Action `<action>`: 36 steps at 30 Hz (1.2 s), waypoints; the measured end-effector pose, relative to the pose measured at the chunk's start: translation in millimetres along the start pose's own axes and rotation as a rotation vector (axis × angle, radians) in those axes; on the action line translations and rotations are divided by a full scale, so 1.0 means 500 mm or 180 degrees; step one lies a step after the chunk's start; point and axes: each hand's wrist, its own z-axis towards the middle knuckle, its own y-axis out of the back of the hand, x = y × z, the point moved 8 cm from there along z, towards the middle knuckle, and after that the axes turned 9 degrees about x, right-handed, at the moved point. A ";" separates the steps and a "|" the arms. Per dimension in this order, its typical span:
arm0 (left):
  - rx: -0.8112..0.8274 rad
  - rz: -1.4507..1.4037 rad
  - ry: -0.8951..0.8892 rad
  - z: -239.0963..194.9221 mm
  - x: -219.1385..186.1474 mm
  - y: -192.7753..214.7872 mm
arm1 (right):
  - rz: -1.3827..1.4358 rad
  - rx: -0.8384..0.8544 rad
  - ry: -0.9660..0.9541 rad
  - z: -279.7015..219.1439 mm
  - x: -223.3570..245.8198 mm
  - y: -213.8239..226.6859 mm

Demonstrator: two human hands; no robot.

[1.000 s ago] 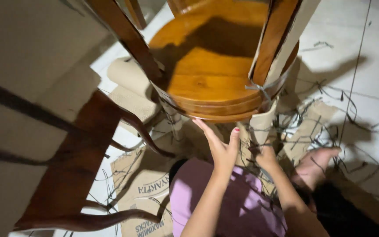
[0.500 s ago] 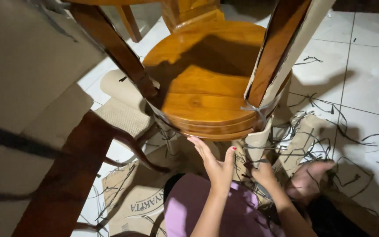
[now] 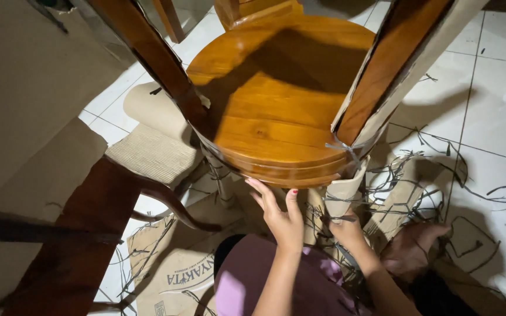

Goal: The person wraps a wooden chair with brown paper and secures it using black plastic strapping. They repeatedly pull the strap around the chair, fold the paper, and tighten the strap by hand to hold the wrapping in place.

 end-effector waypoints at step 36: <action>-0.0160 -0.0584 0.0754 0.103 0.218 0.161 | -0.0343 0.0639 0.1125 -0.064 0.164 -0.237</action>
